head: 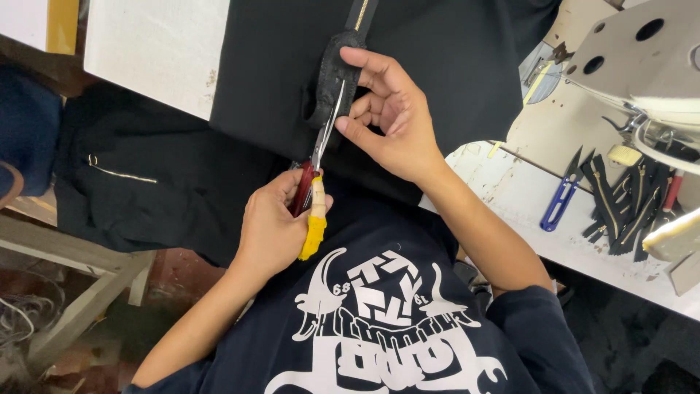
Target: Trimming excess zipper tape and threads from a black garment using scissors and snips at a workstation.
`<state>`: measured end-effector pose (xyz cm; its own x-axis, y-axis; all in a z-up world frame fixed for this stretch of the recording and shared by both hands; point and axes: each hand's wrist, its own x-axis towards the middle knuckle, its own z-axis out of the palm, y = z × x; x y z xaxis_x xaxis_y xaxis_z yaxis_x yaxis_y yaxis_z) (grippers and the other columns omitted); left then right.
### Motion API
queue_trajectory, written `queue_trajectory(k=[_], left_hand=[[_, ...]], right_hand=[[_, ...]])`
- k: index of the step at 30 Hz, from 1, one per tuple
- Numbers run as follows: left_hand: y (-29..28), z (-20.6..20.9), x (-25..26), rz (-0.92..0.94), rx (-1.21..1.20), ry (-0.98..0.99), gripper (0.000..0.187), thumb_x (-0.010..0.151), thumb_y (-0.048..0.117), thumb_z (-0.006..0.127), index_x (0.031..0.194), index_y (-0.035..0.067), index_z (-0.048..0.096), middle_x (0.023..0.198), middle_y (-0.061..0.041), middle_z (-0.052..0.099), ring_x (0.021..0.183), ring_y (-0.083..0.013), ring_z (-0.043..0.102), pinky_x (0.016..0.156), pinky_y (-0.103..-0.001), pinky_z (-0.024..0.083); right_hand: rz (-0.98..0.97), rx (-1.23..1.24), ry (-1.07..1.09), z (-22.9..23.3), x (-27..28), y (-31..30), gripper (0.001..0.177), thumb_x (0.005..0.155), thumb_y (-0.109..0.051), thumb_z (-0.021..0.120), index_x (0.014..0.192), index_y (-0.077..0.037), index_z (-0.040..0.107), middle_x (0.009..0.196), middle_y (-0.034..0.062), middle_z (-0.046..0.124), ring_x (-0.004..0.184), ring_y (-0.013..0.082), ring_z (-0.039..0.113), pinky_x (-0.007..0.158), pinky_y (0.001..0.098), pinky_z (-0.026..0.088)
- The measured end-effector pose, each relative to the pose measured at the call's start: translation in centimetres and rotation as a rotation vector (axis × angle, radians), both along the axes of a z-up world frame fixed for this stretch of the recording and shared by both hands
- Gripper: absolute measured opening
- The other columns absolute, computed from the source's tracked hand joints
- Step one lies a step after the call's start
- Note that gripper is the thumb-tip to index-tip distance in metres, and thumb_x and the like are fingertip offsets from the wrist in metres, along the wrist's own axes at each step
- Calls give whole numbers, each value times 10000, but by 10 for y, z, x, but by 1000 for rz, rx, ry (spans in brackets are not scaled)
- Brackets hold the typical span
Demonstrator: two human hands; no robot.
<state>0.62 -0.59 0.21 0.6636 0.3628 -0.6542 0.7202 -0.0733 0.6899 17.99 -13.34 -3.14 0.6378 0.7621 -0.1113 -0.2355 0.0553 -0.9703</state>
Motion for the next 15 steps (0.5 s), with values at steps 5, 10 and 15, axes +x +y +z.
queue_trajectory(k=[5,10,15], left_hand=[[2,8,6,-33,-3,90,321,834,271,769,1144,188,756,786,86,702,640,-43,501,649,-246,425],[3,5,0,-50,-9,39,348,855,217,708,1196,169,755,1051,54,828,808,-10,657,743,-216,487],[6,7,0,16,-149,-40,309,857,177,726,1148,75,751,1110,-28,817,962,-67,738,841,-200,554]], right_hand=[[-8,-24,10,2,-1,0,738,996,62,750,1573,-104,321,1287,120,663,890,121,712,841,216,610],[-15,-42,29,4,-1,1,783,986,79,746,1590,-108,283,1293,126,673,876,115,703,836,216,609],[7,-45,-6,2,0,0,794,989,73,752,1593,-111,270,1310,134,673,869,120,702,849,218,615]])
